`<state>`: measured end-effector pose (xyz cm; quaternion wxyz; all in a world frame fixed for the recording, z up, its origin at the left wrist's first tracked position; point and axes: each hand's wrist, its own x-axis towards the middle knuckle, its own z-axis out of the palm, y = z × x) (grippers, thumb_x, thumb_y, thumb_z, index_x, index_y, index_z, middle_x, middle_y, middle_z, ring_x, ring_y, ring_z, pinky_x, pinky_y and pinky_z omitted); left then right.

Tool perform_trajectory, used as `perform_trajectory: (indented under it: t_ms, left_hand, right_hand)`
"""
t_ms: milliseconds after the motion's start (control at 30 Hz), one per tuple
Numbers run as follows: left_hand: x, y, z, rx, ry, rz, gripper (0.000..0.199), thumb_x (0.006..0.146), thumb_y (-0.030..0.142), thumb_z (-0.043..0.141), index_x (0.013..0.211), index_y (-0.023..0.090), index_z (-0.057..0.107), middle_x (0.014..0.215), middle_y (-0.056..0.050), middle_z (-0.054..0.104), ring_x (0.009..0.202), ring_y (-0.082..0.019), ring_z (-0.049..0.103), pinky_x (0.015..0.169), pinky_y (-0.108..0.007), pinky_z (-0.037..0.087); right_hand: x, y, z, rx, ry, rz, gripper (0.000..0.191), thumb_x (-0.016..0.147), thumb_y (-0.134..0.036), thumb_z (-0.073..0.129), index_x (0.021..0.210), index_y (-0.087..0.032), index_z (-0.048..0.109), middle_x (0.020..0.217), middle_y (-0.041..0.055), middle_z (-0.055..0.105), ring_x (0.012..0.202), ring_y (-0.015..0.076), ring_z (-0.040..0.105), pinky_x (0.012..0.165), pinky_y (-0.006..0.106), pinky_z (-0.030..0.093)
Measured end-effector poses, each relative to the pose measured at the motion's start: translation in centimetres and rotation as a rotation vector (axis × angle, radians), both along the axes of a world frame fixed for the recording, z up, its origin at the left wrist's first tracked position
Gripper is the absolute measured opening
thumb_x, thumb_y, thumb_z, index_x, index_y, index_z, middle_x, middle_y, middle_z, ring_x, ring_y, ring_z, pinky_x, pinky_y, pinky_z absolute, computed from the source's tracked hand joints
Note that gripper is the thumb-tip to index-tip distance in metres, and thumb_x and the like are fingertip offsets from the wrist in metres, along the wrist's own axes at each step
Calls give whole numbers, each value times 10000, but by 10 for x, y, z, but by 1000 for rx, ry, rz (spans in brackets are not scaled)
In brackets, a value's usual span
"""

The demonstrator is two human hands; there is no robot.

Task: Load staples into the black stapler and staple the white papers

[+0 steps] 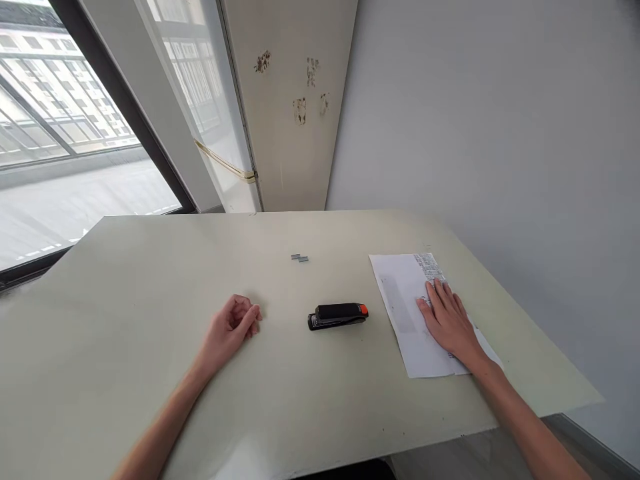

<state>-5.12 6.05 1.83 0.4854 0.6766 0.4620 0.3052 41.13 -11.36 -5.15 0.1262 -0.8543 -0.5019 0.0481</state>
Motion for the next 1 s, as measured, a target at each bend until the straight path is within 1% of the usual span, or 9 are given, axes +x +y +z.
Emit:
perform_trajectory:
  t_ms: [233, 300, 367, 467, 567, 633, 733, 867, 1000]
  left_hand:
    - [0, -1, -1, 33, 88, -20, 343, 992, 554, 611, 899, 228, 554, 700, 6, 651, 635, -150, 565, 602, -269, 445]
    - [-2, -1, -3, 38, 86, -26, 342, 995, 555, 607, 909, 230, 550, 718, 3, 664, 647, -153, 578, 612, -270, 446]
    - [-3, -1, -4, 33, 89, -32, 341, 995, 557, 609, 913, 232, 543, 738, -1, 678, 661, -155, 589, 624, -271, 451]
    - [-3, -2, -4, 24, 109, -29, 339, 999, 553, 604, 907, 232, 544, 738, 0, 677, 666, -155, 585, 617, -267, 441]
    - [-2, -3, -4, 27, 107, -18, 336, 997, 547, 607, 899, 231, 547, 730, 4, 670, 662, -151, 578, 600, -261, 426]
    - [-1, -3, -4, 29, 94, -20, 330, 995, 537, 609, 893, 230, 545, 731, 4, 670, 656, -148, 577, 597, -260, 426]
    - [0, -3, -4, 30, 82, -24, 323, 996, 525, 610, 890, 226, 547, 728, 3, 668, 643, -144, 574, 590, -262, 428]
    - [-1, -3, -5, 24, 70, -15, 320, 998, 525, 623, 909, 225, 556, 719, 7, 657, 655, -144, 577, 598, -261, 443]
    - [-1, -5, -3, -7, 6, 5, 334, 994, 531, 637, 902, 225, 542, 767, -5, 681, 653, -139, 585, 609, -265, 469]
  right_hand:
    - [5, -5, 7, 5, 18, 18, 813, 1070, -654, 208, 1666, -113, 321, 1766, 155, 225, 1643, 341, 163, 1327, 591, 165]
    - [-1, -5, 17, 46, 37, 20, 779, 1071, -647, 234, 1646, -138, 367, 1750, 154, 278, 1638, 359, 175, 1311, 631, 188]
    - [-16, -3, 34, 108, 108, 63, 699, 1078, -625, 282, 1642, -224, 382, 1741, 105, 320, 1635, 341, 203, 1276, 621, 305]
    - [-49, 10, 62, 155, 289, 255, 610, 1072, -581, 424, 1636, -355, 371, 1727, 39, 361, 1608, 299, 302, 1153, 518, 515]
    - [-86, 31, 75, 146, 385, 523, 540, 1040, -525, 561, 1554, -378, 485, 1657, 35, 472, 1554, 287, 409, 1225, 535, 437]
    - [-105, 47, 75, 159, 443, 648, 397, 1037, -477, 591, 1421, -375, 604, 1540, 32, 592, 1493, 283, 484, 1215, 537, 441]
    - [-122, 68, 69, 185, 542, 684, 264, 1036, -456, 600, 1269, -357, 676, 1367, 45, 691, 1342, 288, 594, 1070, 496, 545]
    - [-136, 89, 66, 190, 664, 663, 292, 1003, -516, 639, 1214, -324, 703, 1235, 63, 722, 1120, 273, 661, 915, 427, 573]
    - [-147, 98, 59, 202, 787, 622, 388, 1061, -568, 487, 1196, -300, 732, 1159, 56, 743, 1102, 260, 672, 964, 414, 536]
